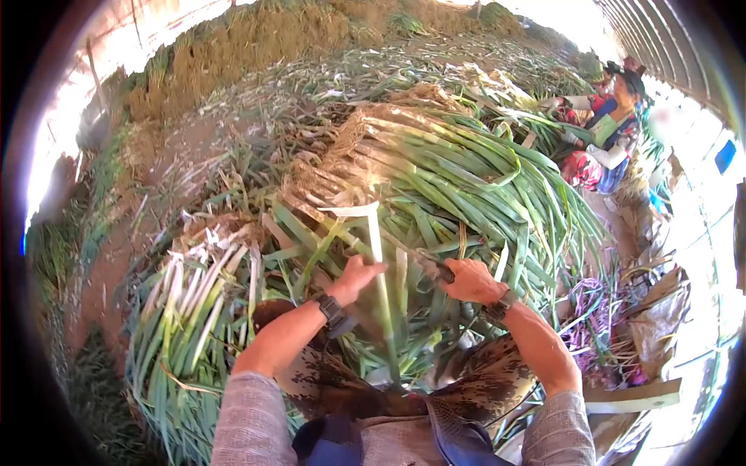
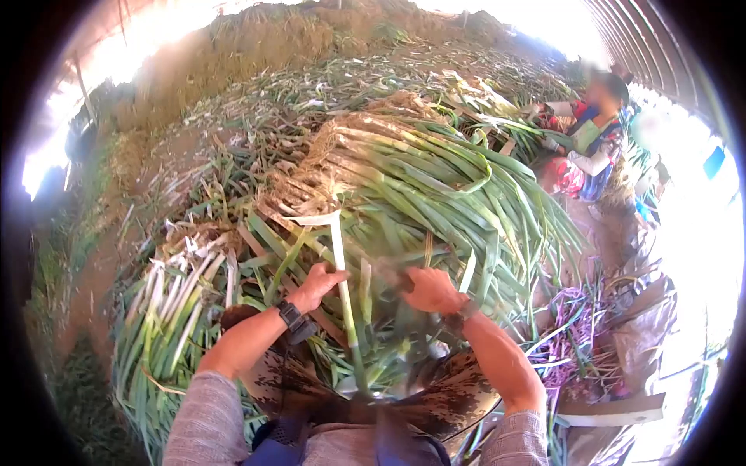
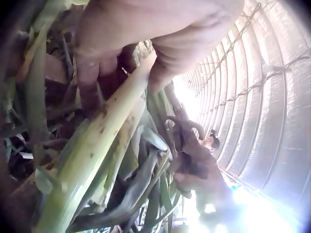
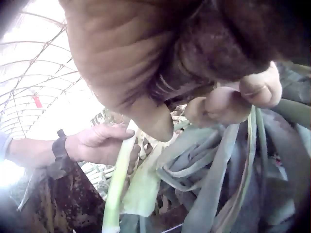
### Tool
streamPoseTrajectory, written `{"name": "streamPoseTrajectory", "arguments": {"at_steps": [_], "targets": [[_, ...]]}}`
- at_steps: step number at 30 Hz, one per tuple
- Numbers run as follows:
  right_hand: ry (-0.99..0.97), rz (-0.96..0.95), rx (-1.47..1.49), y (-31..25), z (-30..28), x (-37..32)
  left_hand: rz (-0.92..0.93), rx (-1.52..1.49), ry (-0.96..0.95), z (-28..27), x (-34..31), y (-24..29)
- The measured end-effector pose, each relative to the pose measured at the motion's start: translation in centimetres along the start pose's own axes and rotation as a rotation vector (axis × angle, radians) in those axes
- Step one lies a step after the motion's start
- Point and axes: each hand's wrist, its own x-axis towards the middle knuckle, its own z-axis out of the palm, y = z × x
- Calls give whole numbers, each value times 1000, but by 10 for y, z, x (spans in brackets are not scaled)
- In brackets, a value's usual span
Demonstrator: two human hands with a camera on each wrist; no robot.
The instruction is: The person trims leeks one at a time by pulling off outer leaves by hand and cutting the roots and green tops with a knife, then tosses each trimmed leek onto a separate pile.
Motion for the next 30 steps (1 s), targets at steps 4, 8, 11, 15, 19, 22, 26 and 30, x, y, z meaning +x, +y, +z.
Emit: {"name": "streamPoseTrajectory", "arguments": {"at_steps": [4,8,11,15,19,22,26,30], "targets": [[9,-10,-61,8,5,-1,-105,193,-122,7,-6,-34],[44,31,-33,15,15,-4,-190,110,-125,-4,-8,-53],[-53,-56,-86,14,23,-7,-209,86,-154,-11,-13,-54],[-61,-101,-100,20,29,-2,-284,88,-119,-5,-15,-43],[-48,-100,-121,17,34,8,-281,159,-154,0,-12,-41],[-76,10,-141,17,36,19,-318,125,-79,1,-16,-44],[-59,9,-71,10,33,28,-300,144,-148,-2,-13,-43],[-96,-19,-62,0,25,36,-304,89,-130,-5,-10,-52]]}}
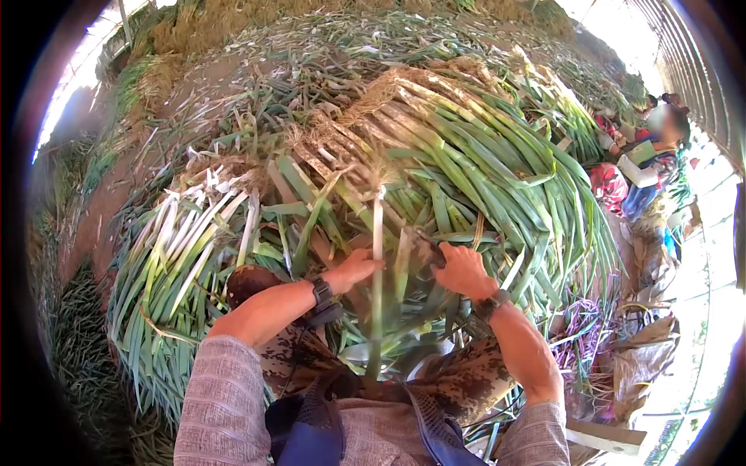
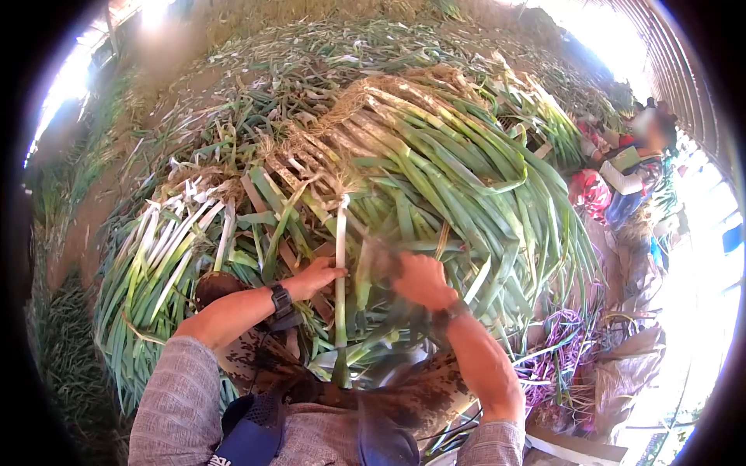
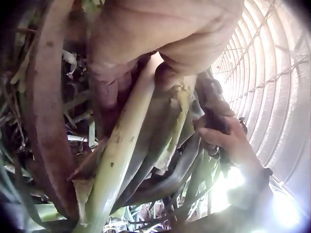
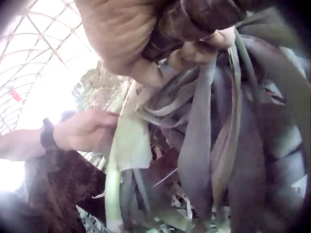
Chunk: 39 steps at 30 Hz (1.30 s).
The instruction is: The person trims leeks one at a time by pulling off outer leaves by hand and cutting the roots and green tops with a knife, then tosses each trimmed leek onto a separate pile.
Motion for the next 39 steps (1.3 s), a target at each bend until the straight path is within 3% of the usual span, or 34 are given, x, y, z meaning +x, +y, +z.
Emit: {"name": "streamPoseTrajectory", "arguments": {"at_steps": [5,8,10,11,12,13,14,16,18,20,21,22,23,24,25,26,28,31,33,35,37,38,39], "targets": [[-69,-21,3,5,4,2,-45,-73,42,1,-10,5],[-56,22,12,13,3,-4,82,-125,-29,-2,-17,3],[-122,11,41,17,1,-9,262,30,106,-7,-36,26],[-121,10,42,16,-2,-11,304,-1,267,-13,-38,32],[-126,2,42,14,-6,-14,288,-224,354,-27,-38,41],[-132,-8,45,13,-8,-16,436,-310,533,-55,-21,35],[-130,-10,50,12,-6,-17,465,-406,666,-77,-31,56],[-174,-21,5,13,-2,-16,696,-493,858,-126,-56,103],[-120,-47,-12,19,9,-12,946,-334,975,-187,-94,137],[-70,-72,-24,20,13,-11,974,-69,1217,-239,-159,178],[-133,-61,-40,20,11,-10,1192,-16,1136,-255,-193,194],[-196,-51,-59,20,8,-9,1104,181,1346,-262,-231,217],[-203,-55,-62,19,3,-11,1067,222,1401,-281,-264,236],[-202,-22,-42,17,-4,-14,804,511,1446,-313,-308,244],[-199,10,-21,14,-10,-17,800,684,1607,-352,-335,253],[-208,4,-20,13,-14,-18,788,687,1611,-383,-351,242],[-242,123,-12,11,-24,-20,918,1168,1648,-438,-382,219],[-249,120,4,7,-34,-28,1081,1923,1571,-476,-411,201],[-265,94,-64,17,-34,-32,94,1550,1469,-453,-387,138],[-253,65,-54,25,-38,-41,57,1195,1301,-387,-332,126],[-306,45,-59,28,-50,-48,190,844,843,-368,-257,104],[-308,46,-69,25,-61,-53,167,635,823,-287,-237,125],[-370,69,-105,22,-73,-58,278,368,692,-257,-211,120]]}}
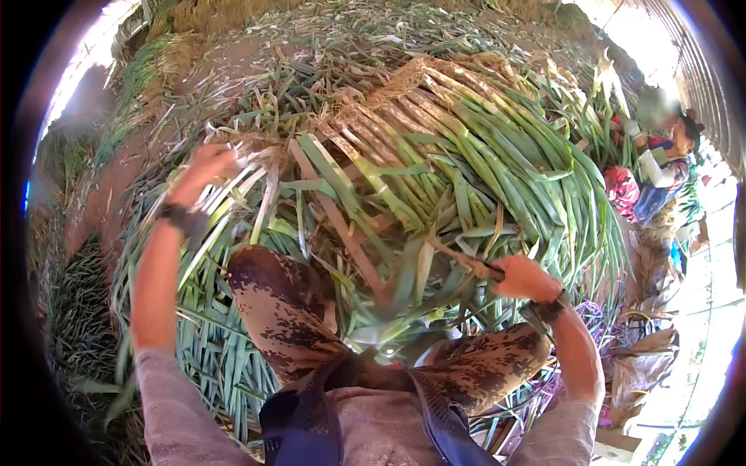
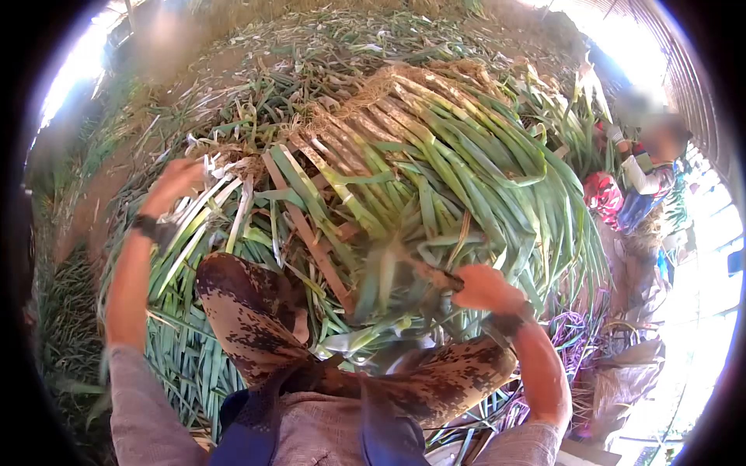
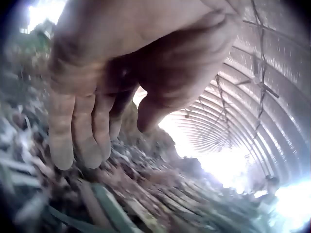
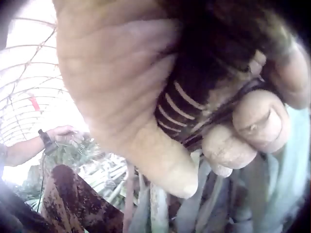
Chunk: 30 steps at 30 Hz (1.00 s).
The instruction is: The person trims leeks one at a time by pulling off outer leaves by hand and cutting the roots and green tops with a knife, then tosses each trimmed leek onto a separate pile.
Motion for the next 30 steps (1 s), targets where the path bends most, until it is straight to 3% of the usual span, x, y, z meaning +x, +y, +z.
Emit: {"name": "streamPoseTrajectory", "arguments": {"at_steps": [1,3,4,6,7,8,11,12,13,15,17,19,21,23,24,25,27,29,30], "targets": [[-61,28,-31,1,-4,-7,-70,5,-114,37,18,11],[-34,-26,-95,32,-1,-22,-20,-154,-372,104,34,31],[-52,61,-113,44,-6,-35,-35,-180,-371,140,34,39],[-29,208,-109,59,-7,-55,-85,-283,-552,231,54,22],[10,257,-80,63,-1,-62,-60,-261,-377,267,61,6],[6,279,-61,59,0,-67,-154,-358,-470,286,72,-11],[-18,214,-58,37,-3,-78,-313,-574,-307,330,82,-48],[13,105,3,34,4,-74,-401,-648,-327,327,67,-34],[-112,158,62,30,1,-70,-400,-645,-340,334,67,-32],[-30,139,200,28,6,-57,-327,-739,-217,348,74,-39],[53,114,221,31,7,-40,-386,-803,-201,352,78,-34],[143,82,250,32,7,-25,-232,-958,-191,341,66,3],[251,-14,380,31,10,-16,38,-1027,-215,310,52,55],[246,-34,467,29,11,-15,265,-1123,-191,287,40,89],[221,-53,511,30,14,-12,336,-1118,-283,281,44,88],[195,-72,557,30,20,-11,338,-1102,-285,283,45,89],[201,-95,518,34,35,-1,-4,-1057,-441,292,48,85],[375,-164,305,38,49,4,-49,-1133,-446,303,65,71],[339,-84,371,28,37,-7,-21,-1104,-386,311,77,56]]}}
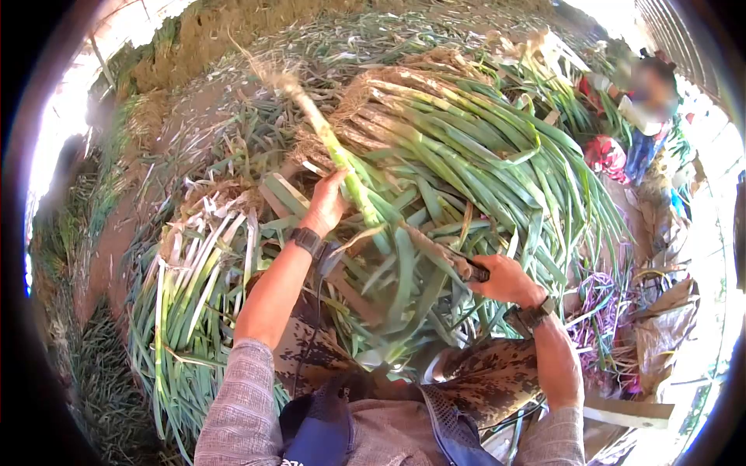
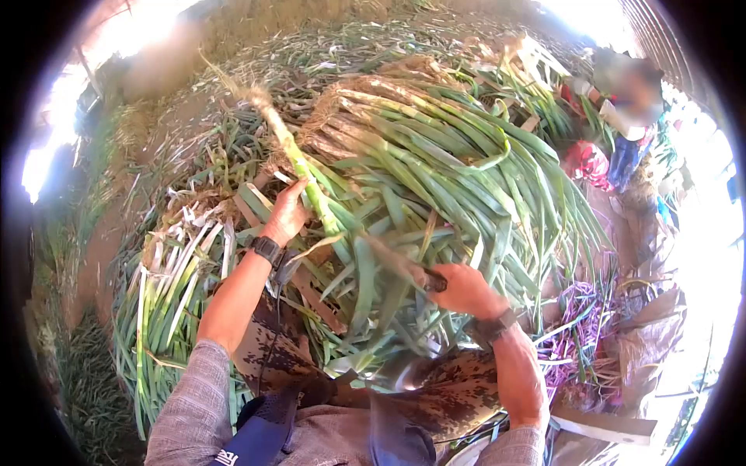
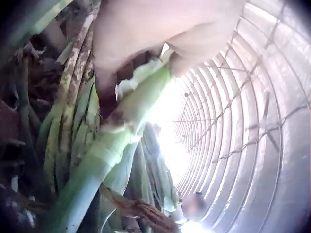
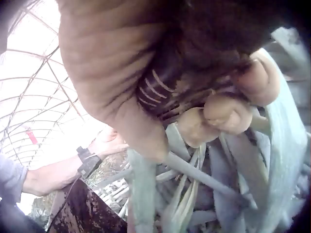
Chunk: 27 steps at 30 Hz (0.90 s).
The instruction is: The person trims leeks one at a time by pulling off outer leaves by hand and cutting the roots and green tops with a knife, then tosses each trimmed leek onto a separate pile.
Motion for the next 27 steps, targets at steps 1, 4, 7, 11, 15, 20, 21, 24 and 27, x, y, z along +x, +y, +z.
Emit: {"name": "streamPoseTrajectory", "arguments": {"at_steps": [1,4,7,11,15,20,21,24,27], "targets": [[2,12,0,-1,3,-4,47,27,39,-6,6,-10],[182,-65,-26,-6,5,-6,-60,3,-9,9,-16,-6],[249,-118,-128,-7,16,-1,-57,8,-43,21,-25,-12],[262,-123,-181,-15,26,12,-13,16,-164,36,-35,-13],[241,-68,-71,-28,22,20,33,50,-80,39,-34,-19],[290,-123,-84,-32,23,25,-44,-1,-156,38,-39,-21],[315,-93,-96,-30,25,26,-59,-5,-129,39,-41,-24],[334,-91,-150,-28,24,30,-106,30,-123,45,-46,-31],[284,-60,-114,-30,21,29,-111,67,-109,44,-49,-45]]}}
